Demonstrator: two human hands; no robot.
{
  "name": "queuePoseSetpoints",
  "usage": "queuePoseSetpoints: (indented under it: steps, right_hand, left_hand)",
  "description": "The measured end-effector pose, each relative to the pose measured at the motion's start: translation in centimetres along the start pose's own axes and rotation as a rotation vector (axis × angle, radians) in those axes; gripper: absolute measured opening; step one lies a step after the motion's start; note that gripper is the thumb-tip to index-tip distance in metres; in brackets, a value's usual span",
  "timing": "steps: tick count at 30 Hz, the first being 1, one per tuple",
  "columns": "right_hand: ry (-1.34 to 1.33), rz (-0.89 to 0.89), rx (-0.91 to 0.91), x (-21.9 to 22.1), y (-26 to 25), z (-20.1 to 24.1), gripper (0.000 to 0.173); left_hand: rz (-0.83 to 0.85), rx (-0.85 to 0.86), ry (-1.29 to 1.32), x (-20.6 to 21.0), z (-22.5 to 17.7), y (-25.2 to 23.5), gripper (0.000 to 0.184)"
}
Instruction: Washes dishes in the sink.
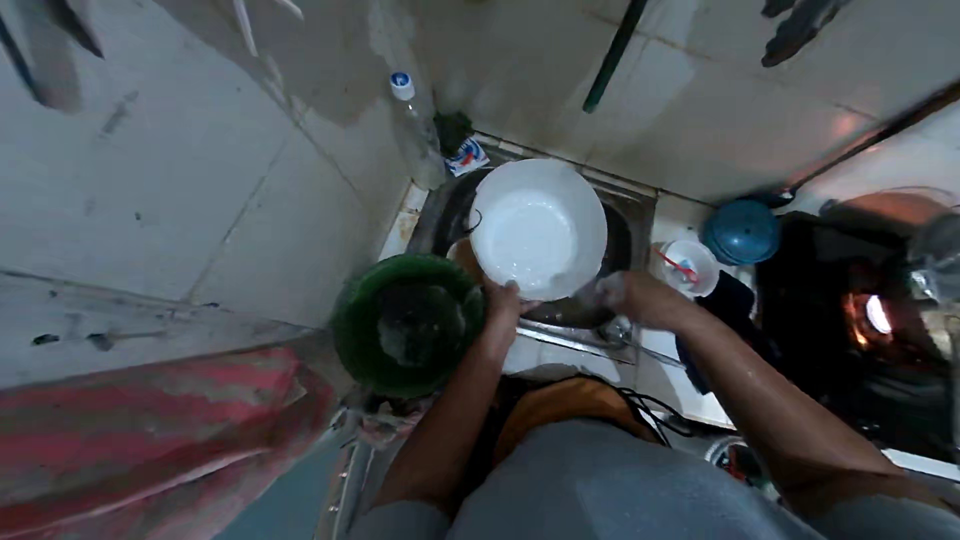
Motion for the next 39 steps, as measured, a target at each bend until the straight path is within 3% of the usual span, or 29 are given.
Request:
queuePoseSetpoints:
  steps: [3,8,12,16,21,25,28,31,34,37,39]
  right_hand:
    - [0.191,0.168,0.248,5.2,2.2,-6.7,0.042]
    - [0.182,-0.009,0.199,7.7,2.5,-11.6,0.035]
    - [0.148,-0.012,0.226,8.7,3.0,-12.0,0.034]
    - [-0.001,-0.103,0.185,8.8,3.8,-11.8,0.044]
    - [-0.259,-0.124,0.336,8.4,4.4,-12.7,0.066]
    - [-0.301,-0.113,0.437,8.5,5.4,-13.7,0.066]
    - [-0.422,-0.073,0.436,6.2,6.6,-11.9,0.055]
    - [-0.476,-0.214,0.417,0.3,7.0,-10.6,0.050]
    - [-0.410,-0.409,0.509,-3.9,5.9,-14.0,0.049]
    - [-0.304,-0.426,0.574,-5.0,3.7,-17.3,0.048]
    - [-0.120,-0.416,0.568,-6.2,2.5,-16.5,0.054]
  left_hand:
    - [-0.002,0.007,-0.014,0.5,0.0,-0.4,0.070]
    - [0.013,-0.006,-0.035,1.0,0.0,-0.4,0.069]
    - [0.003,-0.049,-0.014,1.3,0.6,-0.5,0.070]
    - [-0.001,-0.071,-0.005,1.2,0.9,-0.4,0.072]
    - [-0.006,-0.079,0.006,1.0,1.3,-0.4,0.072]
    - [0.000,-0.083,-0.019,1.3,1.3,-0.6,0.073]
    - [0.035,-0.095,-0.039,1.5,1.5,-0.4,0.070]
    - [0.062,-0.105,-0.048,1.5,1.7,-0.2,0.066]
    - [0.090,-0.128,-0.050,1.5,2.5,-0.2,0.059]
    - [0.099,-0.148,-0.053,1.4,2.9,-0.3,0.060]
    - [0.088,-0.151,-0.057,1.0,3.1,-0.3,0.067]
Point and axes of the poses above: each hand's wrist, its own y-axis away from the middle knuckle, its own x-axis out of the palm, z = x × y, the point moved 9 cm from there along -y, towards the middle knuckle, and after that the axes turned 10 degrees about -z, right-handed, at the moved point
